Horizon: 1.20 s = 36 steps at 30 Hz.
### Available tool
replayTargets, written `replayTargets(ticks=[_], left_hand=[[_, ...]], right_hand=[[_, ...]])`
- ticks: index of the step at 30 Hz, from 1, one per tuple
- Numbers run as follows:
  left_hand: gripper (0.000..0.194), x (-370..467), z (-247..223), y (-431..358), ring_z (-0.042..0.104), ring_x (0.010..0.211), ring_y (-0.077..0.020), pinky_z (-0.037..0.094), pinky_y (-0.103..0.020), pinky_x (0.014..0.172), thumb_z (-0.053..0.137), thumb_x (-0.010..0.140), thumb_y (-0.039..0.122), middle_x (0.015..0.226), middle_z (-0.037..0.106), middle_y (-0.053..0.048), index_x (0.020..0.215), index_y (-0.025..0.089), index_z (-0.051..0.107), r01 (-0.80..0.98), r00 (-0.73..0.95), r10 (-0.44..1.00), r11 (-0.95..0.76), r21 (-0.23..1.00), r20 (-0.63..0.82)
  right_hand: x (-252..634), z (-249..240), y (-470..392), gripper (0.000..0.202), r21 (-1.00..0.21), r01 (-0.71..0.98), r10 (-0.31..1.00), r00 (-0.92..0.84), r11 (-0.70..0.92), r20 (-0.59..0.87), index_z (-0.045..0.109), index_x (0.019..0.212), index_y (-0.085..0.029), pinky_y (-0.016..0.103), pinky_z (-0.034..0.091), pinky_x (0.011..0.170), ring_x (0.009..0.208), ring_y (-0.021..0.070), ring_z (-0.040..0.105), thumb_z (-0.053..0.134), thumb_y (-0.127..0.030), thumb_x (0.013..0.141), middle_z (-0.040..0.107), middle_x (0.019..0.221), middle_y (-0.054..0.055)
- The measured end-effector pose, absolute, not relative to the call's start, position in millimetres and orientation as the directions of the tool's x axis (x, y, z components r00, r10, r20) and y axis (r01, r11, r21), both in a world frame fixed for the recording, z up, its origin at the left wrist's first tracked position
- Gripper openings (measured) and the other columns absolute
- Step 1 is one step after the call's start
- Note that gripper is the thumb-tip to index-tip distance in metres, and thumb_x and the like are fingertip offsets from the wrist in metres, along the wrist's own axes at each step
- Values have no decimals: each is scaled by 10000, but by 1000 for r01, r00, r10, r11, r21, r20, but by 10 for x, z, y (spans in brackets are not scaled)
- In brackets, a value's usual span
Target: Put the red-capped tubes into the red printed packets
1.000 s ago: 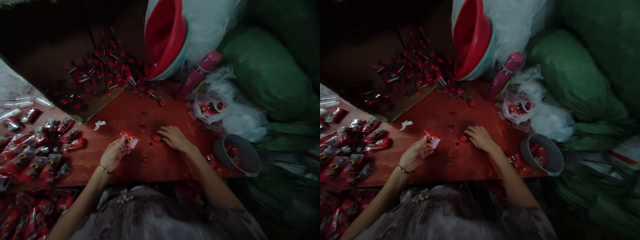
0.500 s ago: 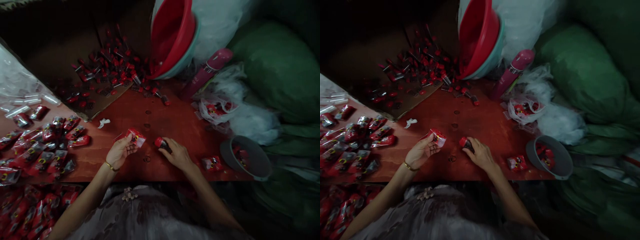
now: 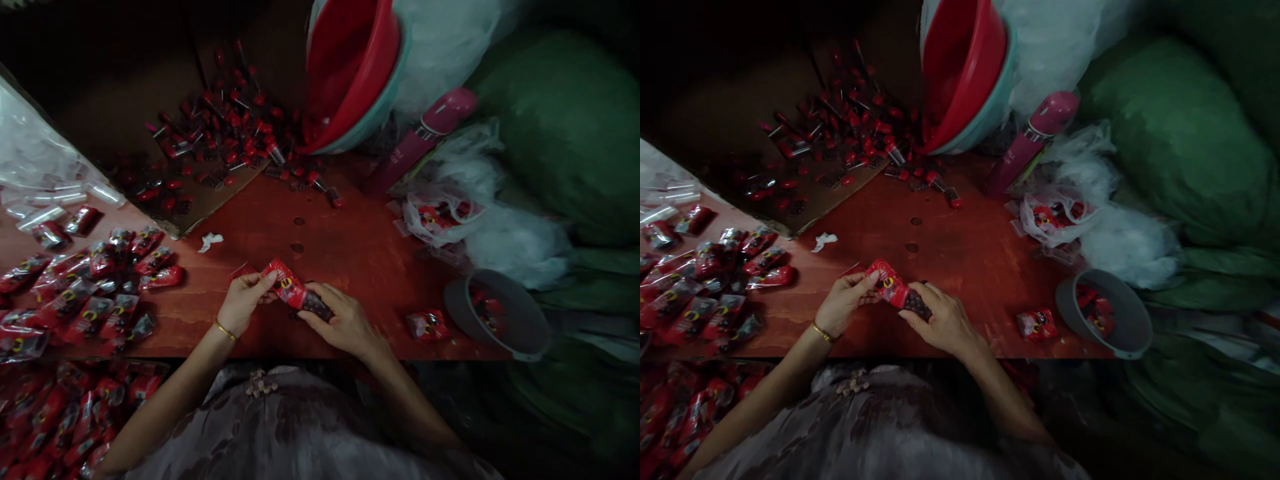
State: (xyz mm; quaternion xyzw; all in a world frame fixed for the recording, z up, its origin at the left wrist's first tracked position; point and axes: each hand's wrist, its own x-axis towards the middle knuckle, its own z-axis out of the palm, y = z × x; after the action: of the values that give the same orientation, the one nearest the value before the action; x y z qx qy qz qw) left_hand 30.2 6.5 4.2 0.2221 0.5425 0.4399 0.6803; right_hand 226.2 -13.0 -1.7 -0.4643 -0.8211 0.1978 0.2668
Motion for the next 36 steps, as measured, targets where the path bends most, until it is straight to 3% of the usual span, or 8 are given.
replayTargets(ticks=[9, 13, 22, 25, 27, 30, 33, 36], left_hand=[[410, 434, 42, 7, 608, 577, -120, 492, -242, 607, 806, 484, 443, 660, 690, -38, 710, 121, 692, -509, 5, 870, 427, 747, -494], [384, 517, 18, -14, 606, 633, -118, 484, -242, 674, 850, 424, 329, 716, 704, -22, 723, 135, 707, -520, -29, 891, 374, 768, -453], [371, 540, -11, 21, 602, 613, -109, 478, -232, 655, 867, 371, 289, 670, 695, -25, 639, 115, 679, -592, -12, 828, 446, 671, -561], [351, 483, 12, 48, 612, 628, -117, 485, -239, 659, 854, 420, 297, 686, 697, -25, 669, 123, 679, -600, 0, 846, 427, 677, -534], [337, 474, 2, 47, 609, 626, -112, 480, -229, 644, 847, 439, 303, 686, 694, -17, 672, 130, 676, -596, -16, 860, 402, 695, -511], [330, 522, -50, 14, 597, 610, -107, 469, -223, 630, 831, 480, 317, 689, 691, -19, 708, 127, 688, -545, 25, 892, 391, 742, -451], [353, 573, -97, -19, 582, 585, -103, 468, -231, 629, 823, 494, 349, 676, 686, -20, 732, 122, 696, -527, 78, 900, 402, 749, -428], [320, 554, -92, -16, 563, 555, -87, 462, -212, 606, 811, 518, 378, 595, 652, -1, 661, 123, 680, -556, 62, 907, 378, 741, -416]], right_hand=[[2179, -107, -88, 347, -682, 606, 909, -337, 410, 247, 554, 1097, -217, 324, 522, 767, 867, 205, 637, 579, -401, 804, 666, 967, 70], [2114, -107, -65, 346, -681, 595, 903, -322, 427, 285, 538, 1111, -211, 330, 517, 794, 893, 209, 629, 579, -368, 805, 661, 994, 78], [1926, -186, -47, 431, -793, 527, 948, -248, 305, 200, 469, 1214, -208, 362, 496, 841, 977, 224, 605, 555, -336, 812, 632, 1092, 99], [1951, -195, -79, 461, -906, 392, 968, -242, 161, 67, 415, 1255, -223, 278, 525, 643, 740, 152, 641, 524, -372, 832, 641, 1019, 62], [1953, -185, -101, 349, -945, 322, 976, -218, 56, -16, 473, 1162, -211, 217, 469, 492, 514, 94, 574, 486, -380, 857, 636, 785, -1], [1900, -160, -114, 237, -963, 268, 990, -131, -11, -48, 536, 969, -193, 192, 396, 419, 401, 76, 481, 493, -395, 854, 515, 532, -67], [1821, -139, -97, 238, -978, 201, 997, -51, -47, -58, 535, 909, -191, 187, 366, 386, 376, 69, 456, 525, -415, 830, 504, 515, -72], [1794, -137, -59, 261, -991, 96, 991, -91, -94, -103, 515, 923, -197, 184, 386, 392, 378, 60, 488, 567, -418, 795, 578, 603, -56]])
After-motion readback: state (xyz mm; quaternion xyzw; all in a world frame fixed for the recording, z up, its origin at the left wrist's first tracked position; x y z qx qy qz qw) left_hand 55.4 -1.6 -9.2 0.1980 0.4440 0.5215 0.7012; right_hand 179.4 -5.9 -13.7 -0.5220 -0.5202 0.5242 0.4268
